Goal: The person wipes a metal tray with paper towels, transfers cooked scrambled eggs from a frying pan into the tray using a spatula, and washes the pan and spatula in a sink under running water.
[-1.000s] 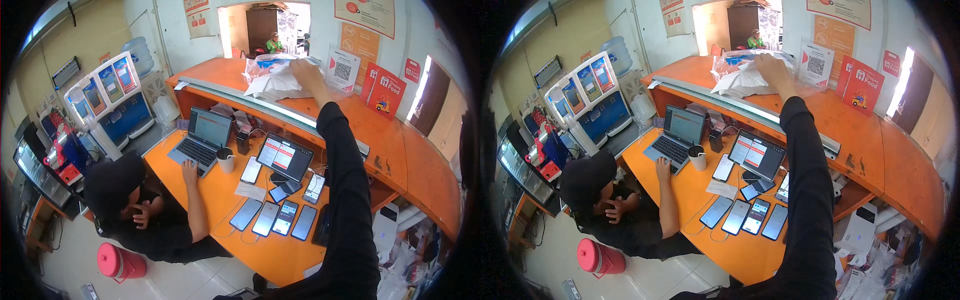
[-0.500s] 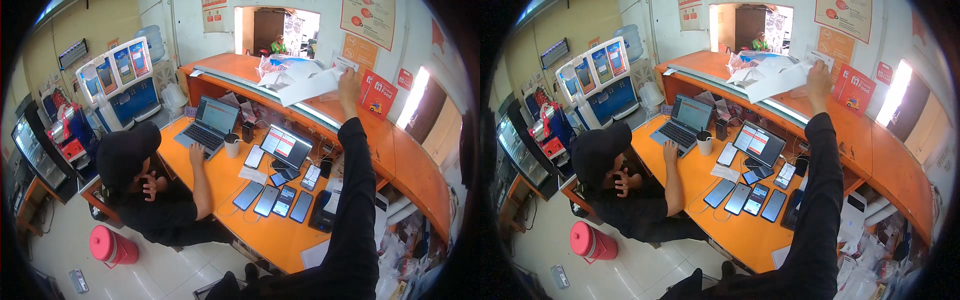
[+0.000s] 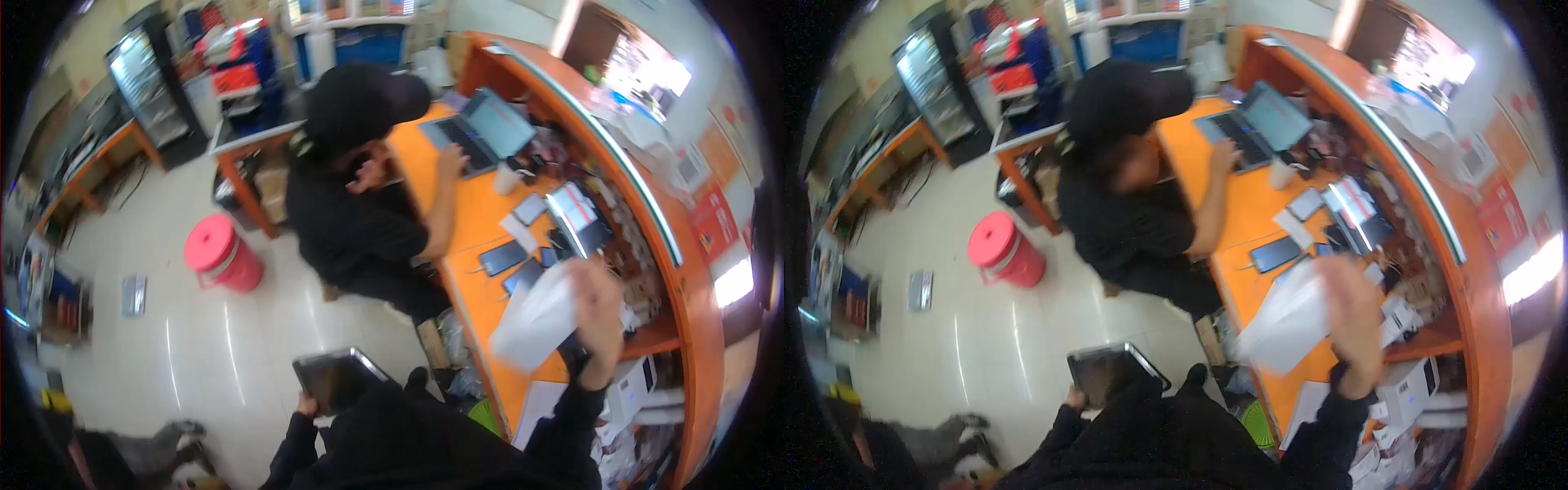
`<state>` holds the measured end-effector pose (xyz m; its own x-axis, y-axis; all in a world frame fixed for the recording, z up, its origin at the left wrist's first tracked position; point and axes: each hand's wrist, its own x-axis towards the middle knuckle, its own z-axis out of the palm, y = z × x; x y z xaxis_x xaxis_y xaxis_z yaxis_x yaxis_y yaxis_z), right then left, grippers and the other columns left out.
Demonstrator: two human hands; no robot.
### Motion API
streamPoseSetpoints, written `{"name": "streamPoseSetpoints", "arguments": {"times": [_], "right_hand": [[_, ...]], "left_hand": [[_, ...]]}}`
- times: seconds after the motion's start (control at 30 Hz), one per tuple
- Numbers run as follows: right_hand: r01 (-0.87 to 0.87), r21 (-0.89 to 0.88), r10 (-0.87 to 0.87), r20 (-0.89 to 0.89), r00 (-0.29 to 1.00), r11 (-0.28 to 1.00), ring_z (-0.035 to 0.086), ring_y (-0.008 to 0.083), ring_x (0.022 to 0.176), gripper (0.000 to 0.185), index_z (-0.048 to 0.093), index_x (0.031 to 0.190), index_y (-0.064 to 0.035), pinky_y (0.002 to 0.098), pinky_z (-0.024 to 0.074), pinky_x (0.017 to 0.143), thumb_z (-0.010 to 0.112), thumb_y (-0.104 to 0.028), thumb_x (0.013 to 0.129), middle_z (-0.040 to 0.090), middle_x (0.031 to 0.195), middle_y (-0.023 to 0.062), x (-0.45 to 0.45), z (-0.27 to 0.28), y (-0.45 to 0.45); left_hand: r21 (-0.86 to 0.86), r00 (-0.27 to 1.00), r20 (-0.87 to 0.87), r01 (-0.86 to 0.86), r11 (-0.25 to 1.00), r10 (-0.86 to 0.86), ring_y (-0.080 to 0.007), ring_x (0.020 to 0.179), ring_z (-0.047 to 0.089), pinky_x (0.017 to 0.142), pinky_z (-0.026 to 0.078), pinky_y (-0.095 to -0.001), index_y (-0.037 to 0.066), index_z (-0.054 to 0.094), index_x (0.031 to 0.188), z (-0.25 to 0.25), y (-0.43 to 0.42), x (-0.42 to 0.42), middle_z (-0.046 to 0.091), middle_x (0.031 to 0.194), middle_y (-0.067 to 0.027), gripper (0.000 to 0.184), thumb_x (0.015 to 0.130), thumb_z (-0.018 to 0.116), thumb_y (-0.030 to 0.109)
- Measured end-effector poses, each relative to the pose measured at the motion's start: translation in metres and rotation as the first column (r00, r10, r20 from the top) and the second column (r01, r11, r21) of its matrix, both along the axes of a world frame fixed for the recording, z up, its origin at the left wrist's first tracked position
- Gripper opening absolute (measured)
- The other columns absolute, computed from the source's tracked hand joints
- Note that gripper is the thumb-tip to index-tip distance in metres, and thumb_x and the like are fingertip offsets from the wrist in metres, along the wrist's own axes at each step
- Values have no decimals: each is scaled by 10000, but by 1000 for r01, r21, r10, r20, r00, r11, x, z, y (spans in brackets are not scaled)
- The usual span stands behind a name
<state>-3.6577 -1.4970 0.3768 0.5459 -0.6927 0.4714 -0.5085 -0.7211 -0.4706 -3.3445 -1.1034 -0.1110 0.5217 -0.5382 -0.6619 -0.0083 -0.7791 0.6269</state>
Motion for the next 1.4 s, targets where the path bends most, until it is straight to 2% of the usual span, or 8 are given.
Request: {"name": "streamPoseSetpoints", "arguments": {"times": [0.03,0.1,0.3,0.63,0.77,1.13,1.27,1.4], "right_hand": [[-171,96,180,-88,980,981,617,313,849,176,603,977,10,364,482,769,513,3,826,634,909,157,38,-19,26],[-497,466,558,8,830,732,618,303,893,184,609,1002,0,344,472,792,525,-24,840,637,926,159,120,-60,76],[-639,763,856,391,339,-95,584,131,981,257,625,1125,-17,278,436,878,558,-69,882,662,1061,89,329,-105,243],[-902,-62,871,293,394,428,598,361,812,122,606,947,-17,423,476,689,565,-101,870,595,875,166,619,-187,385],[-921,-355,986,110,129,160,595,291,776,144,614,929,-73,379,492,643,579,-60,790,581,859,107,632,-199,424],[-881,286,924,188,-334,-377,516,295,883,369,624,1031,-76,400,408,846,743,-208,707,523,853,113,749,-251,473],[-970,154,920,316,230,189,413,368,1080,431,588,1120,-71,456,334,927,726,-180,727,463,1104,180,823,-245,491],[-943,269,878,379,292,197,290,445,1219,591,428,1318,-86,555,243,1024,663,-162,781,343,1309,227,892,-256,534]], "left_hand": [[-212,875,-226,-474,855,429,-278,1171,505,981,390,-363,-66,515,1156,-42,18,5,551,1230,-209,342,824,449,-24],[-557,970,14,-194,807,243,-328,1167,490,1002,368,-372,-67,462,1192,-51,44,29,557,1181,-236,452,743,415,-72],[-506,681,25,-623,596,732,-308,1182,471,1012,345,-351,4,313,1355,60,110,62,483,1237,-207,591,784,460,-36],[-797,420,-138,-584,151,897,-202,1219,421,1023,319,-302,-11,288,1386,171,198,112,445,1302,-141,543,864,436,-26],[-817,312,-118,-570,86,943,-182,1195,437,1006,337,-289,-19,298,1380,173,207,139,453,1292,-131,525,873,434,-26],[-852,128,-20,-521,50,992,-175,1163,464,990,349,-285,-27,338,1354,185,220,335,477,1256,-129,503,862,441,-60],[-842,95,94,-524,130,991,-199,1174,460,997,346,-294,-39,346,1345,196,222,406,471,1260,-147,495,861,448,-42],[-827,56,79,-554,97,995,-213,1198,445,1005,342,-307,-46,349,1340,202,220,470,465,1273,-154,505,848,462,-47]]}}
